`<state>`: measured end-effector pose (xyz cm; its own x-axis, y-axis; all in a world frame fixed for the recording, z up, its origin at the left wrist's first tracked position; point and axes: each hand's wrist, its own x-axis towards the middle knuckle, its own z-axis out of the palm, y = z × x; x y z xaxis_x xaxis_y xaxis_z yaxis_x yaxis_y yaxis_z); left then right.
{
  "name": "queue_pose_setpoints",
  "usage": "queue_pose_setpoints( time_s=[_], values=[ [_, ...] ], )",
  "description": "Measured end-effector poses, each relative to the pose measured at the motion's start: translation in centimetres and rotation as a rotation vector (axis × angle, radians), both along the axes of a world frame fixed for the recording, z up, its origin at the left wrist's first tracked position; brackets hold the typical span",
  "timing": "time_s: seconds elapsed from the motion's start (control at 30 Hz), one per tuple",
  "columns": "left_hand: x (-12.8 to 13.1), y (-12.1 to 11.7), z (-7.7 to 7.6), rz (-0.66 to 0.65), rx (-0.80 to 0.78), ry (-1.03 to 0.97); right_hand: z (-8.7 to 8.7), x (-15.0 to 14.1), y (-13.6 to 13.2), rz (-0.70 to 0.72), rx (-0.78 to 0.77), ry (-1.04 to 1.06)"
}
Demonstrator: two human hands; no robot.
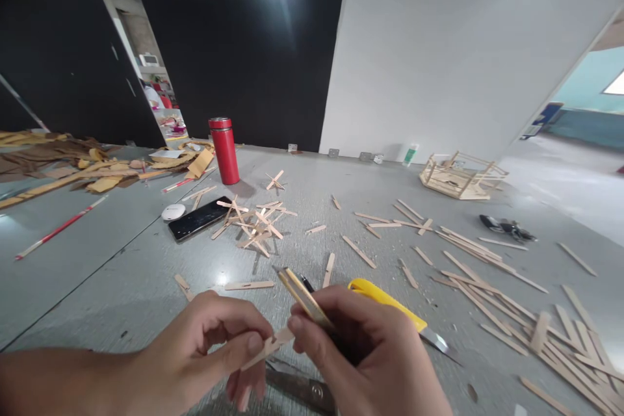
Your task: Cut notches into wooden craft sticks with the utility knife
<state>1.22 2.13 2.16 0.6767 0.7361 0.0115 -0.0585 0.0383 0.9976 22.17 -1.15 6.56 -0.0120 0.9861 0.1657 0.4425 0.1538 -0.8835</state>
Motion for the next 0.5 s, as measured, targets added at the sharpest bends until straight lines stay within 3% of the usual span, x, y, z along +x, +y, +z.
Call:
queue_pose_setpoints(
  time_s=[0.13,0.3,0.4,0.5],
  values=[
    [0.0,-0.1,-0.3,0.105,0.202,0.007,0.4,0.3,0.4,0.001,-0.015,-0.062],
    [-0.1,0.1,-0.7,0.155,0.494,0.060,0.4,-0.1,0.4,-0.014,-0.109,0.067],
    [-0.2,0.2,-0.7,0.153,0.561,0.067,-0.2,-0.1,0.7,0.015,-0.166,0.132],
    [-0.2,0.2,-0.6,0.142,0.531,0.079,-0.8,0.1,1.1,0.036,-0.183,0.152]
  ],
)
